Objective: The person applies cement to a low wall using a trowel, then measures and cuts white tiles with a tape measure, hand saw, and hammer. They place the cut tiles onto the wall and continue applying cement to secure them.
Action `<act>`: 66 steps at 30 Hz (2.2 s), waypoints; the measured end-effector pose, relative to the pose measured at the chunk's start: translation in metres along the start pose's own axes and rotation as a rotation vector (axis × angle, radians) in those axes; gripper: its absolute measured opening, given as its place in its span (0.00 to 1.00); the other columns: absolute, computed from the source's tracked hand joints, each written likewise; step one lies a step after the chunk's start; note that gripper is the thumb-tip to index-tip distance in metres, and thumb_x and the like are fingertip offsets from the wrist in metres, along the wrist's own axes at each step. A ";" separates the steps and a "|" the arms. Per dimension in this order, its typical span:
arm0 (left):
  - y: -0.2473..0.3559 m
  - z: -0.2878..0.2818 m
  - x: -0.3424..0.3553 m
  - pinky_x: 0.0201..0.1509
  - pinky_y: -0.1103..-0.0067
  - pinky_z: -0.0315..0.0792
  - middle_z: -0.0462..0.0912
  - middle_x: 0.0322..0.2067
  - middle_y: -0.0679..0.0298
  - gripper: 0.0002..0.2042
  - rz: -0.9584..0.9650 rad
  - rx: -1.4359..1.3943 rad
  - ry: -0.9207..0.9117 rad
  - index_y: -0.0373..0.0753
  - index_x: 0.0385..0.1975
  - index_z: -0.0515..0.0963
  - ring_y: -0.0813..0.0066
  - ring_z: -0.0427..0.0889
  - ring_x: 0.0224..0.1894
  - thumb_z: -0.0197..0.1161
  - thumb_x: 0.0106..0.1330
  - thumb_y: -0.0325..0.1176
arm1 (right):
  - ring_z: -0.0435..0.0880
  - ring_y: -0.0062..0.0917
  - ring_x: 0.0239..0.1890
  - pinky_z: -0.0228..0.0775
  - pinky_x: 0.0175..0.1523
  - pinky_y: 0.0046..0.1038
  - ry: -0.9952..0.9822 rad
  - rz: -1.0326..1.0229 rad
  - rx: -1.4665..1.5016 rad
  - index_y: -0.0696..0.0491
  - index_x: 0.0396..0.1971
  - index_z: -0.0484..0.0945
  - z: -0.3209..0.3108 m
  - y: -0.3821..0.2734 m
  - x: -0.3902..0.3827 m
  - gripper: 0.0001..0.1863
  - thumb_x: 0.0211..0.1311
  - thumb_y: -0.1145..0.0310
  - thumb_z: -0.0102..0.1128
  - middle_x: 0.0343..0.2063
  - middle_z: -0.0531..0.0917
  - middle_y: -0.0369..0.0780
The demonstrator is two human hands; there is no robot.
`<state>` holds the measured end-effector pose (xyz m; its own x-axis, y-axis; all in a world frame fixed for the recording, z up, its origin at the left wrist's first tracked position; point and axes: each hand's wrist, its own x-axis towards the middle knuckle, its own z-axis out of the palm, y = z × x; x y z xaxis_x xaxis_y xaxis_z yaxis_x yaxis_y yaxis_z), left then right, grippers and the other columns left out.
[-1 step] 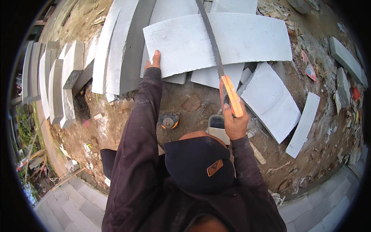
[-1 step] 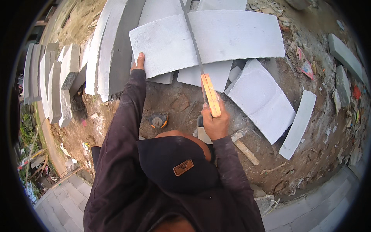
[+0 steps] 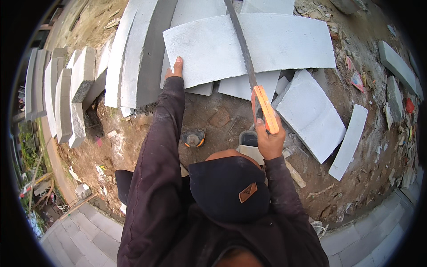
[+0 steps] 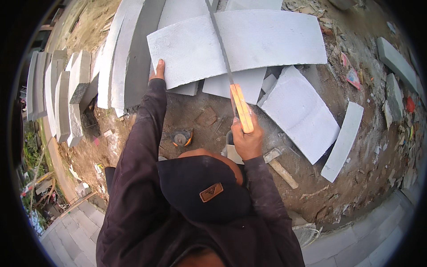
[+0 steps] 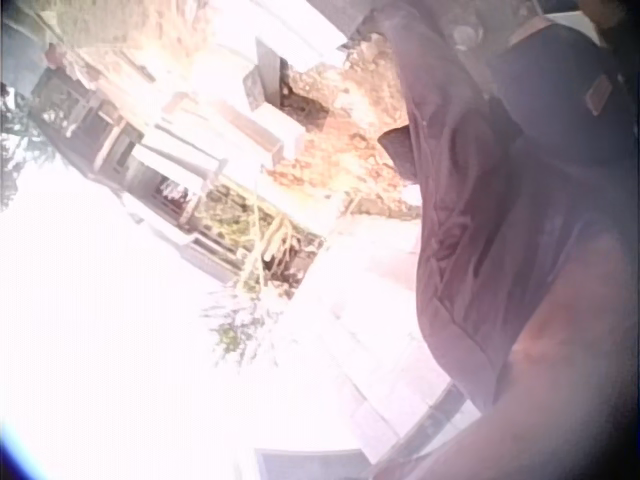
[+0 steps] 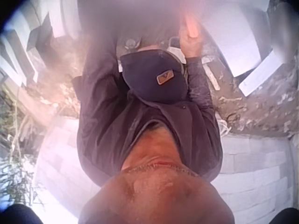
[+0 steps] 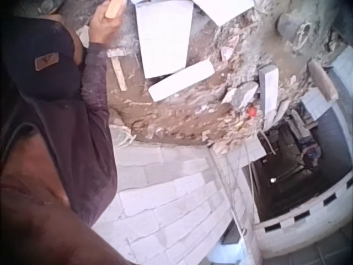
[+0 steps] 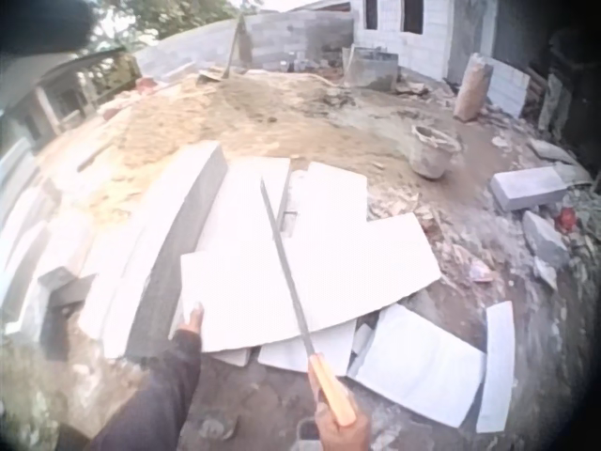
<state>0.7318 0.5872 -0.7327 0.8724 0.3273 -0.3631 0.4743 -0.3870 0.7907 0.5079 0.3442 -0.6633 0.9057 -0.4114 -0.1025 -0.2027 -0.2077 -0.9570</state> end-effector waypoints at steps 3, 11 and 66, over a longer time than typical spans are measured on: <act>-0.011 -0.007 0.008 0.55 0.68 0.64 0.70 0.47 0.38 0.55 0.014 -0.003 -0.023 0.19 0.54 0.59 0.52 0.74 0.49 0.50 0.42 0.73 | 0.79 0.25 0.39 0.69 0.44 0.24 -0.019 0.030 -0.015 0.63 0.47 0.69 -0.016 0.016 -0.041 0.19 0.53 0.75 0.54 0.36 0.79 0.46; -0.033 -0.003 0.031 0.56 0.66 0.63 0.67 0.50 0.36 0.55 -0.036 0.008 -0.018 0.22 0.57 0.56 0.49 0.71 0.51 0.50 0.42 0.73 | 0.79 0.28 0.39 0.69 0.45 0.25 -0.102 0.222 0.129 0.64 0.47 0.70 -0.001 -0.019 0.031 0.19 0.52 0.76 0.54 0.37 0.79 0.45; 0.012 -0.003 0.025 0.49 0.72 0.70 0.74 0.47 0.52 0.37 -0.155 -0.301 -0.184 0.35 0.59 0.59 0.62 0.77 0.44 0.41 0.60 0.62 | 0.79 0.26 0.43 0.68 0.47 0.25 -0.103 -0.020 0.004 0.63 0.47 0.70 -0.044 -0.031 -0.020 0.20 0.50 0.78 0.53 0.40 0.79 0.47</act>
<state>0.7596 0.5935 -0.7305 0.8128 0.1915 -0.5502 0.5700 -0.0661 0.8190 0.4795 0.3198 -0.6199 0.9430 -0.3138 -0.1109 -0.1833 -0.2114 -0.9601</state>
